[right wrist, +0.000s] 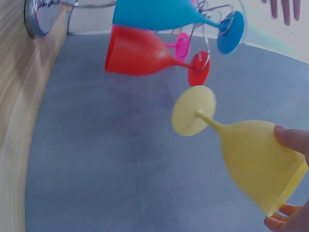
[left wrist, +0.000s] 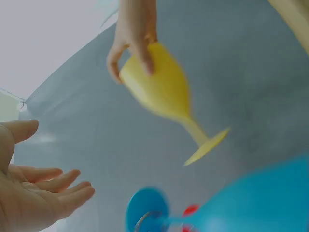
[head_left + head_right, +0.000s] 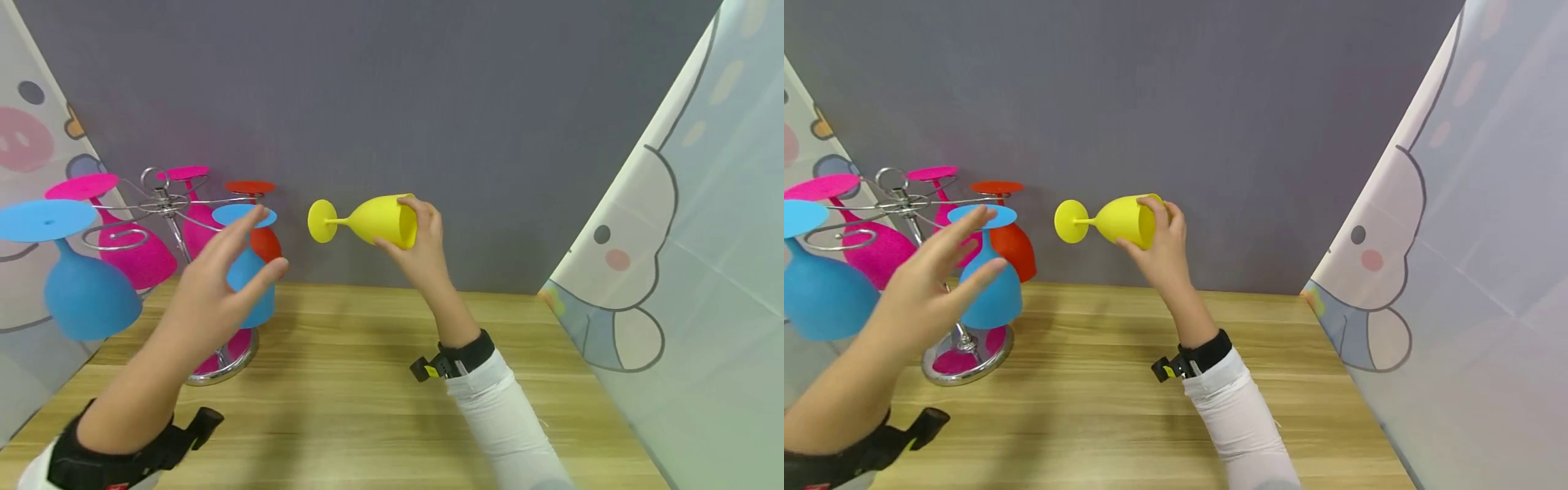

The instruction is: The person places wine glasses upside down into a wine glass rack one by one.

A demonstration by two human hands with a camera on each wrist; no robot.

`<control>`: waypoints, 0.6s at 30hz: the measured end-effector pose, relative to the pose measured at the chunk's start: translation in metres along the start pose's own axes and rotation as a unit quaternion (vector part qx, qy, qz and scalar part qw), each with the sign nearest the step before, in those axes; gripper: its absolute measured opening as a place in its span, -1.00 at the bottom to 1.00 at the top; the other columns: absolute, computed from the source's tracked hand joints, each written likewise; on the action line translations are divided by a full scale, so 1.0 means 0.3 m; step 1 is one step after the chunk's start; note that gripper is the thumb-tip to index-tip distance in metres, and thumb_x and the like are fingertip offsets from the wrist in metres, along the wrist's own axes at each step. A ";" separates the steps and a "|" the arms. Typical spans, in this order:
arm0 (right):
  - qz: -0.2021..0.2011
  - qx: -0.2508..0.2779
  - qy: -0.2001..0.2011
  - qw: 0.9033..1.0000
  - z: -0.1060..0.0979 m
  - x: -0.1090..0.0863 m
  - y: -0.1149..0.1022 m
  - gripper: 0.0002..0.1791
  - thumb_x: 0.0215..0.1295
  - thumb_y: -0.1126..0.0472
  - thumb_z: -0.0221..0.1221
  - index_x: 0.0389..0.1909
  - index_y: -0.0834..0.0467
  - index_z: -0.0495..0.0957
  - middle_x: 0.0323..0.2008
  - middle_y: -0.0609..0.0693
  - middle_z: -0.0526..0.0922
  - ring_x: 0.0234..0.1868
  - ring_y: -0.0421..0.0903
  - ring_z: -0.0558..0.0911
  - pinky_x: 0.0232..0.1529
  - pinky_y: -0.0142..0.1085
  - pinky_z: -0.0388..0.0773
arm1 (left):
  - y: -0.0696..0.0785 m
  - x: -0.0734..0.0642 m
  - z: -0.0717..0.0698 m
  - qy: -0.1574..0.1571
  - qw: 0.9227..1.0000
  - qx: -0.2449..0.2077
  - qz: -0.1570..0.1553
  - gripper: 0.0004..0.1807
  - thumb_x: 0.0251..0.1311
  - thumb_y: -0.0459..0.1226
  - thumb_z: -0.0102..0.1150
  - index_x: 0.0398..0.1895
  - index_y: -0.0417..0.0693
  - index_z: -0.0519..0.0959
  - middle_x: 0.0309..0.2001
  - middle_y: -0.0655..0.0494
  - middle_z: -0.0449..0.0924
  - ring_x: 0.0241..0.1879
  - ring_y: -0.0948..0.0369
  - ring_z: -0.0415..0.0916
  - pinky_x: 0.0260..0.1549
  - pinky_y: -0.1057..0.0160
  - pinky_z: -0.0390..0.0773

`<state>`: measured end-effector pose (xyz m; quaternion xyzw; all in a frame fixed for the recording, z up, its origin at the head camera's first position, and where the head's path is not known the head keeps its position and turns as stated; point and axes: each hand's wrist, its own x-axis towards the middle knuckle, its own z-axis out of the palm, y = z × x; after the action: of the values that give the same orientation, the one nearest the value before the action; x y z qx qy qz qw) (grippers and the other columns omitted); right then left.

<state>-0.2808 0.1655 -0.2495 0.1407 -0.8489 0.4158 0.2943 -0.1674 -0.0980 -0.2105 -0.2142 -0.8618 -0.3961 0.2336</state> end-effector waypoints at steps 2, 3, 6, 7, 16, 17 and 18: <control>-0.015 0.037 0.027 0.999 -0.006 -0.028 0.008 -0.24 0.09 0.11 0.41 0.26 -0.06 0.22 0.35 0.13 0.14 0.38 0.09 0.21 0.28 0.10 0.35 | -0.007 -0.018 0.054 0.006 0.999 -0.031 0.015 -0.30 0.31 -0.18 0.17 0.49 0.05 0.17 0.43 -0.01 0.23 0.42 -0.06 0.14 0.24 -0.32 0.23; -0.022 0.056 0.038 0.997 -0.008 -0.042 0.013 -0.23 0.09 0.12 0.42 0.27 -0.04 0.21 0.36 0.12 0.14 0.38 0.07 0.22 0.29 0.07 0.35 | -0.011 -0.026 0.082 0.008 0.999 -0.046 0.016 -0.32 0.31 -0.20 0.17 0.47 0.03 0.19 0.42 -0.01 0.25 0.39 -0.06 0.19 0.25 -0.29 0.25; -0.045 0.113 0.059 0.991 -0.008 -0.083 0.027 -0.20 0.10 0.21 0.40 0.29 0.05 0.15 0.35 0.12 0.17 0.34 0.03 0.25 0.31 0.00 0.30 | -0.027 -0.051 0.167 0.001 0.997 -0.081 0.004 -0.36 0.33 -0.23 0.14 0.46 0.00 0.22 0.41 -0.01 0.26 0.33 -0.07 0.29 0.25 -0.20 0.33; -0.052 0.132 0.061 0.988 -0.007 -0.099 0.031 -0.19 0.11 0.24 0.39 0.30 0.09 0.13 0.34 0.13 0.18 0.33 0.03 0.26 0.32 -0.02 0.29 | -0.033 -0.059 0.195 -0.002 0.996 -0.092 -0.002 -0.36 0.32 -0.24 0.14 0.45 -0.01 0.23 0.40 -0.01 0.26 0.32 -0.06 0.30 0.27 -0.12 0.35; -0.066 0.273 0.056 0.958 0.030 -0.250 0.035 -0.12 0.16 0.01 0.35 0.29 0.21 0.00 0.29 0.17 0.24 0.28 0.04 0.33 0.32 -0.02 0.30 | -0.090 -0.114 0.380 -0.027 0.969 -0.240 -0.058 -0.31 0.31 -0.32 0.14 0.47 -0.14 0.14 0.39 -0.08 0.28 0.39 -0.03 0.23 0.29 0.26 0.33; -0.061 0.285 0.052 0.955 0.032 -0.265 0.031 -0.12 0.16 0.01 0.36 0.29 0.20 0.00 0.28 0.17 0.24 0.27 0.04 0.34 0.29 -0.06 0.34 | -0.093 -0.113 0.394 -0.031 0.966 -0.248 -0.067 -0.28 0.31 -0.32 0.14 0.49 -0.16 0.08 0.40 -0.10 0.27 0.39 -0.04 0.22 0.31 0.18 0.32; -0.053 0.298 0.046 0.952 0.032 -0.278 0.025 -0.13 0.16 0.04 0.36 0.29 0.19 0.00 0.29 0.16 0.24 0.25 0.03 0.36 0.26 -0.11 0.37 | -0.096 -0.113 0.409 -0.031 0.963 -0.257 -0.074 -0.24 0.31 -0.32 0.14 0.50 -0.18 0.03 0.40 -0.12 0.26 0.39 -0.05 0.22 0.32 0.10 0.30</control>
<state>-0.2225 0.1620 -0.3104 0.2476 -0.6635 0.6393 0.2996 -0.1849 -0.0252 -0.3174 -0.2149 -0.7512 -0.6137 0.1136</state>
